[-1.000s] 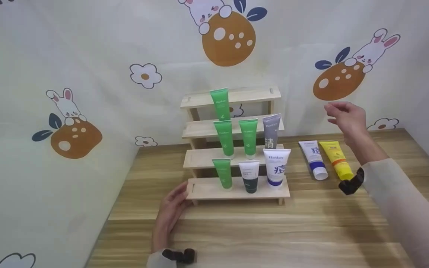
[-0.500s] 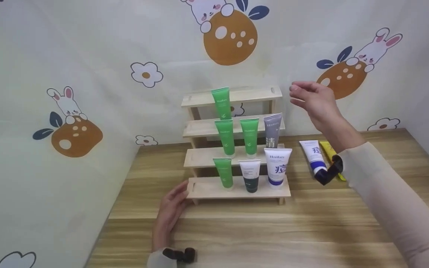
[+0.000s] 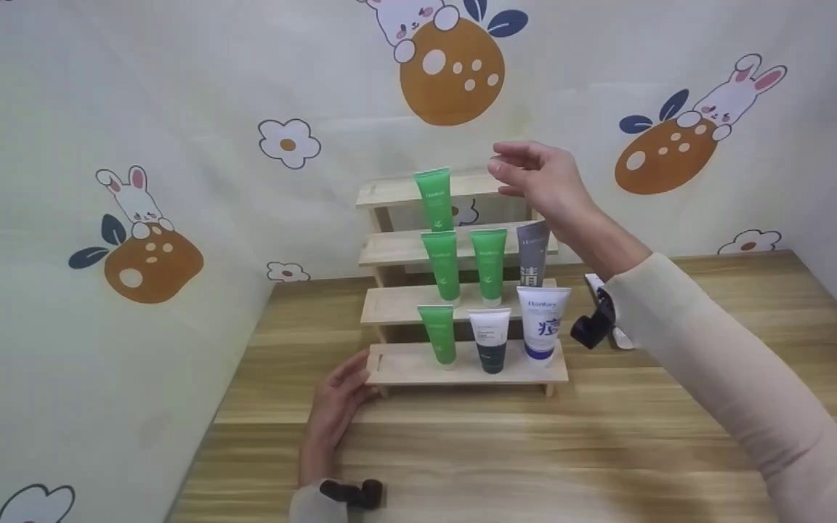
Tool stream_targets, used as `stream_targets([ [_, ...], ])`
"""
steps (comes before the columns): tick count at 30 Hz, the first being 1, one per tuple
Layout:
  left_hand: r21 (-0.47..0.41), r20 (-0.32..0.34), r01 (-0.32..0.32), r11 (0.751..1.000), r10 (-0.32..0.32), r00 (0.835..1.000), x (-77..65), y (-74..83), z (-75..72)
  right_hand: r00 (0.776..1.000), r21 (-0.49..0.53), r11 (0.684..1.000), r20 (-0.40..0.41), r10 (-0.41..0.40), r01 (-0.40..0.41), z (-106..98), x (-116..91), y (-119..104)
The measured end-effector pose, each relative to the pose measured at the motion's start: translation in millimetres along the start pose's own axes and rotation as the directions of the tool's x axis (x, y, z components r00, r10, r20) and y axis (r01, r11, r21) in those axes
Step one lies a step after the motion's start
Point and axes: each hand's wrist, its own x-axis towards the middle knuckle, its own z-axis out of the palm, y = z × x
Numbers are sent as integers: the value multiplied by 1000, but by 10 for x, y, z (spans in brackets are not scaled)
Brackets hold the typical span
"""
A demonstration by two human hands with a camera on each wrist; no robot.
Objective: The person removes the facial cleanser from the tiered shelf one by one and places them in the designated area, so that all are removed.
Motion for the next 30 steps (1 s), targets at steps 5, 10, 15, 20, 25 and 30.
stream_targets([
  [5, 34, -11, 8, 999, -7, 1000, 0, -13, -5, 998, -6, 1000, 57, 20, -20, 166, 42, -11],
  [10, 24, 8, -13, 1000, 13, 1000, 16, -4, -4, 997, -50, 998, 67, 49, -46, 270, 97, -21],
  [15, 17, 23, -37, 999, 37, 999, 18, -10, -16, 994, -113, 992, 80, 69, -59, 327, 166, -5],
  [20, 5, 39, -44, 999, 43, 998, 15, -20, -24, 989, -144, 986, 108, 98, -82, 328, 234, 22],
  [25, -6, 36, -52, 999, 52, 998, 31, -16, -20, 991, -122, 990, 100, 88, -76, 340, 297, 32],
  [30, -2, 28, -50, 999, 50, 998, 33, -7, -7, 995, -76, 995, 75, 67, -62, 377, 331, 14],
])
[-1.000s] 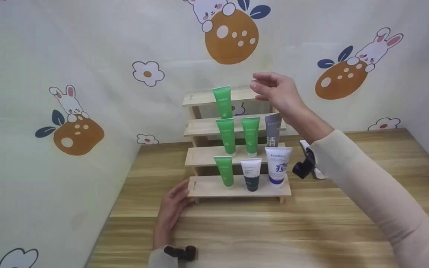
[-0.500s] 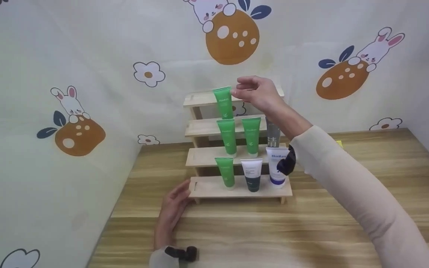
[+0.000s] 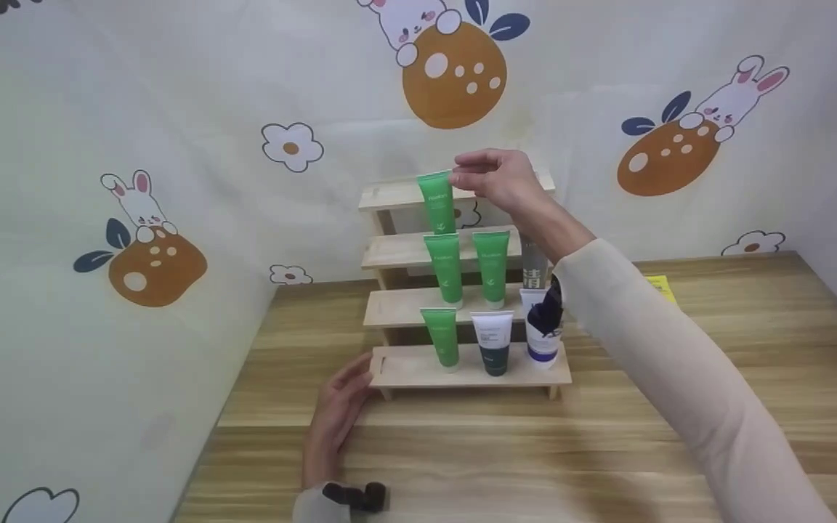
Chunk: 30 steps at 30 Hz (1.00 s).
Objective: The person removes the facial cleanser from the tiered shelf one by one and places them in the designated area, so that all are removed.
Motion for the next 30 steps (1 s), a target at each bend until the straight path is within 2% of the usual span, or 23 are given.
stream_targets([
  [6, 22, -14, 0, 1000, 1, 1000, 0, -6, -8, 999, 4, 1000, 41, 2, -2, 62, 49, -27],
  [12, 24, -23, 3, 1000, -2, 1000, -8, 5, -36, 996, -2, 999, 80, 48, -48, 152, 61, -48],
  [18, 24, -23, 9, 1000, -8, 1000, -20, 9, -37, 992, -65, 993, 76, 98, -94, 217, 73, -65],
  [24, 17, -15, 8, 1000, -8, 1000, 5, 11, -7, 996, -117, 989, -5, 86, -86, 197, 76, -66],
  [30, 49, -12, 24, 999, -23, 1000, 5, 21, -9, 996, -61, 998, -94, -1, -5, 114, 84, -51],
])
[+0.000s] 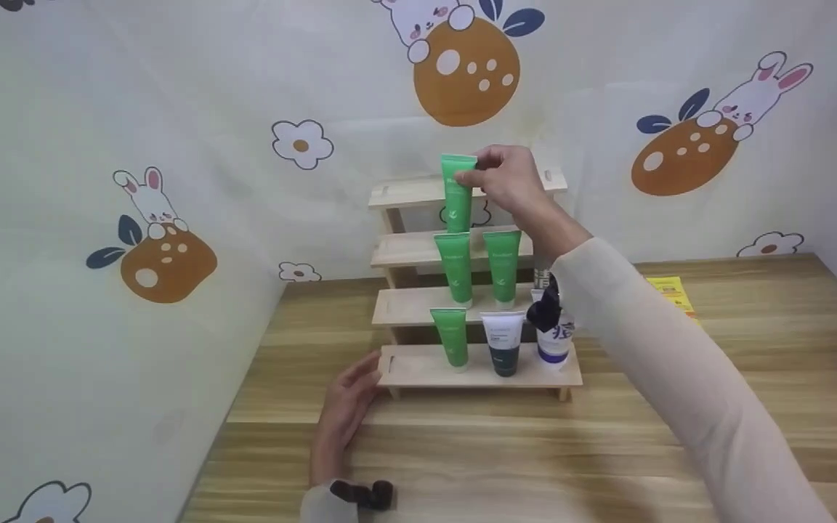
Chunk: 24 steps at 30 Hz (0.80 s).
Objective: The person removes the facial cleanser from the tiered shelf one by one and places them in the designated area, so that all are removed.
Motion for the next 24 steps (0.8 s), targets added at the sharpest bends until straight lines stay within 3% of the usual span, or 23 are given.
stream_targets([
  [8, -1, -21, 10, 1000, -10, 1000, 25, -2, 19, 985, 26, 991, -114, -130, 134, -331, -30, -49],
  [24, 3, -20, 22, 1000, -22, 1000, -8, -4, 14, 972, 1, 990, -192, -137, 140, -978, -97, 26],
])
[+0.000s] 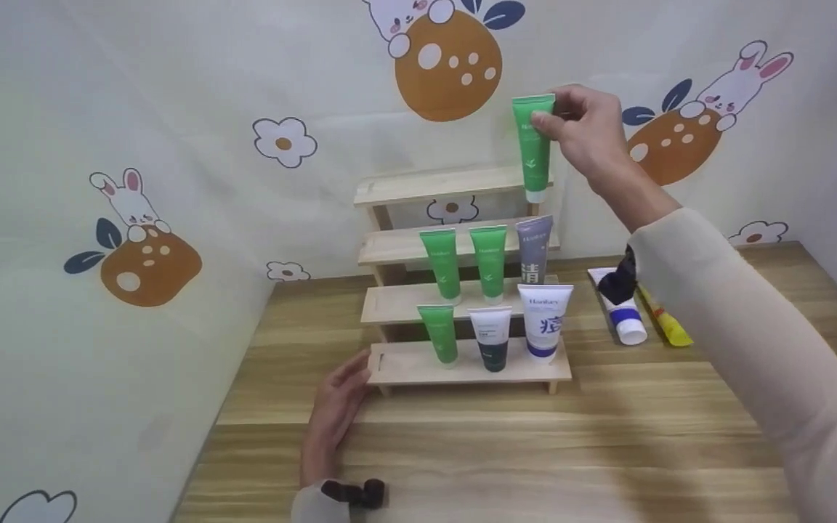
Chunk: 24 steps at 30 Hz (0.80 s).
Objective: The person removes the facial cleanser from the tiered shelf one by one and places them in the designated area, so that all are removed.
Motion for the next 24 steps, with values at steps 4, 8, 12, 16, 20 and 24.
stream_targets([
  [4, -1, 6, 0, 1000, 0, 1000, 3, 4, 3, 1000, -9, 1000, -10, -8, 8, -160, -10, 108],
  [8, -9, 5, -1, 1000, 1, 1000, -8, -3, 0, 1000, -14, 1000, -18, -10, 10, -296, -15, 231],
  [12, -8, 8, -8, 1000, 8, 1000, -19, 1, 0, 999, -29, 999, -33, 20, -21, -426, -12, 351],
  [16, -12, 8, -3, 1000, 3, 1000, -23, 0, -5, 998, -46, 998, -43, 50, -52, -556, -13, 485],
  [20, -10, 10, -9, 1000, 9, 1000, -25, -3, -12, 997, -60, 996, -41, 63, -65, -704, -20, 628],
  [24, -14, 10, -9, 1000, 9, 1000, -26, -10, -11, 995, -62, 994, -45, 86, -89, -861, -45, 798],
])
